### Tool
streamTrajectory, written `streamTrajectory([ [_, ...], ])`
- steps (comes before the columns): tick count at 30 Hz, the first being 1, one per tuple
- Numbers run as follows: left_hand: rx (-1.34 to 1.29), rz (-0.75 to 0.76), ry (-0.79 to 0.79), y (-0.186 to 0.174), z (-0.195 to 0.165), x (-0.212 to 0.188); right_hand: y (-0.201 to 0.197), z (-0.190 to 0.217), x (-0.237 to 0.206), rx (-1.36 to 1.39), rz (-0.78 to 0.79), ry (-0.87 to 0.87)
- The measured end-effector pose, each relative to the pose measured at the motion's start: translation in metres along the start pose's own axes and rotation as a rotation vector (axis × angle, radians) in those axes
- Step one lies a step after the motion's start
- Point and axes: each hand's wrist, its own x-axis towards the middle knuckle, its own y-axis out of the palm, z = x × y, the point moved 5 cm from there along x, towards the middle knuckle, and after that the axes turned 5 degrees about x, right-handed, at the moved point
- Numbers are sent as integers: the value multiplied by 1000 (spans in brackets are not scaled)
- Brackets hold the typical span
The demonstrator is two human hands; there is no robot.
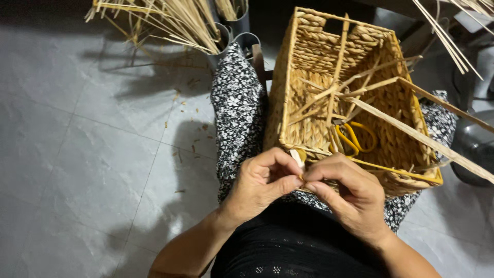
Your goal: The person sits on the floor with a woven water-hyacinth basket on their lap and weaves thin wooden strips into its rim, threading and pressing each strip through the weave and working around the edge. Bundles of raw weaving material sit in containers beside them and a pair of scissors rests inside the basket.
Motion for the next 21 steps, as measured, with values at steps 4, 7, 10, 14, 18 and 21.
streamTrajectory([
  [4, 10, 51, -6, 1, -7, -2, 0, -11, -7, 121, -48, 119],
  [7, 87, 61, 59, 5, -21, -7, 1, -16, -4, 212, -119, 165],
  [10, 487, -88, 329, 7, -40, -10, 9, -8, 7, 176, -104, 152],
  [14, 653, -314, 305, -13, -46, -11, 25, 29, 24, -181, -10, -3],
  [18, 785, -568, 546, -62, -64, -15, 39, 78, 23, -204, 260, -398],
  [21, 1156, -862, 621, -116, -73, -15, 53, 91, 11, -15, 588, -530],
])
